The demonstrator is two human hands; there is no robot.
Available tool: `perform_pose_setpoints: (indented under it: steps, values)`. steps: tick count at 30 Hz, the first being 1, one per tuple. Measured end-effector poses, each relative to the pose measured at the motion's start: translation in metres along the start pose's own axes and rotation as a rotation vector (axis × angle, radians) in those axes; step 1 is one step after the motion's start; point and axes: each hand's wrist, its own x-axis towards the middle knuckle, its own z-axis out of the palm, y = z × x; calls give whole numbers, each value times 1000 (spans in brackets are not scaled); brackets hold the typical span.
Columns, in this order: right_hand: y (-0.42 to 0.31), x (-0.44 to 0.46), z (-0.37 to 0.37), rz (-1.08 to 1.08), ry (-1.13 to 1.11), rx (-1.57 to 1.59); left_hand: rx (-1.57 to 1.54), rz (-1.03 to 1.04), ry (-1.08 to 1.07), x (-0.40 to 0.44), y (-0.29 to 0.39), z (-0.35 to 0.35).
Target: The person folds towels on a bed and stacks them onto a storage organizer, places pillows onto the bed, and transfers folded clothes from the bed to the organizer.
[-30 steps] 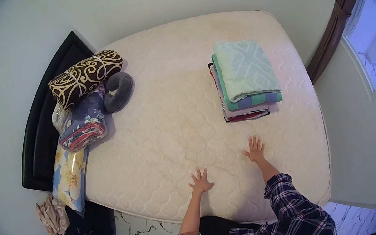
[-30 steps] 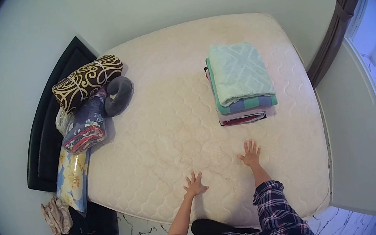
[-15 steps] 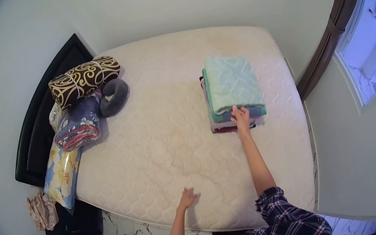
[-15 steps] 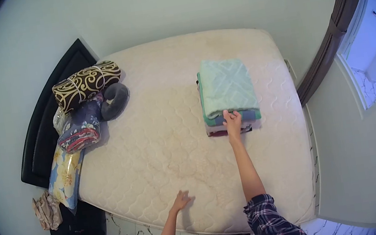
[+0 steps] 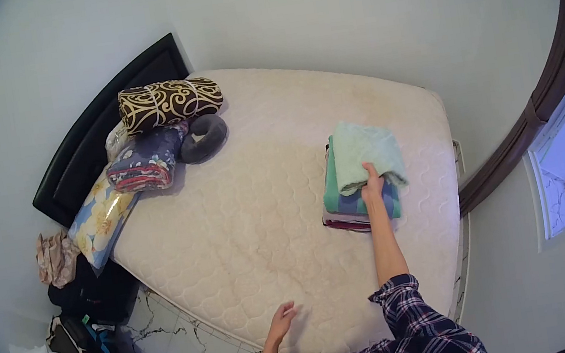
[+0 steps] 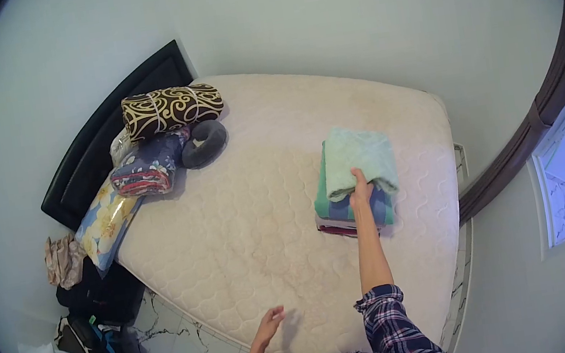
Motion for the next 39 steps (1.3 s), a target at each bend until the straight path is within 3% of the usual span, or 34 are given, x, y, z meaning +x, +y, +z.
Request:
perform_pose_setpoints:
  steps: [1,3,5,7,8,10,11,13,14,16,20,22,23,25,29,30,34,39]
  values:
    - [-14,-5,-2,-32,-215,44,27,-18,-56,7,20,5]
    - [-53,-35,0,-21,-287,43,-76,-50,-127,17,70,23]
    - [-79,-59,-11,37,-456,6,-272,49,-241,21,118,44]
    - [-102,-107,-31,81,-515,-48,-583,116,-449,23,161,64]
    - [-111,-138,-43,116,-527,-78,-598,122,-447,25,174,73]
    - [-109,-187,-81,298,-528,-68,-1090,44,-722,24,192,85]
    - [-102,-209,-103,365,-552,-79,-1113,67,-707,17,196,91]
    - [-80,-251,-144,464,-585,-156,-1038,20,-338,-4,197,91]
    - [-66,-260,-165,491,-608,-190,-1006,-28,-269,-14,180,84]
    - [-57,-284,-186,716,-626,-175,-1007,-26,-175,-39,135,71]
    - [-30,-326,-209,864,-805,-204,-1042,3,2,-96,80,26]
    - [-18,-334,-208,1194,-690,45,-1127,50,96,-133,71,2]
    - [-12,-344,-199,1281,-730,2,-1167,76,101,-152,67,-11]
    - [-5,-370,-174,1270,-885,15,-1191,203,212,-189,62,-32]
    - [30,-415,-139,1460,-988,-121,-1162,441,466,-276,56,-58]
    - [45,-431,-137,1414,-1079,-266,-1182,475,503,-296,45,-65]
    - [68,-508,-125,1370,-1407,-632,-1292,523,783,-387,-15,-70]
    - [70,-629,-153,1441,-1654,-872,-1491,600,1075,-494,-96,-42]
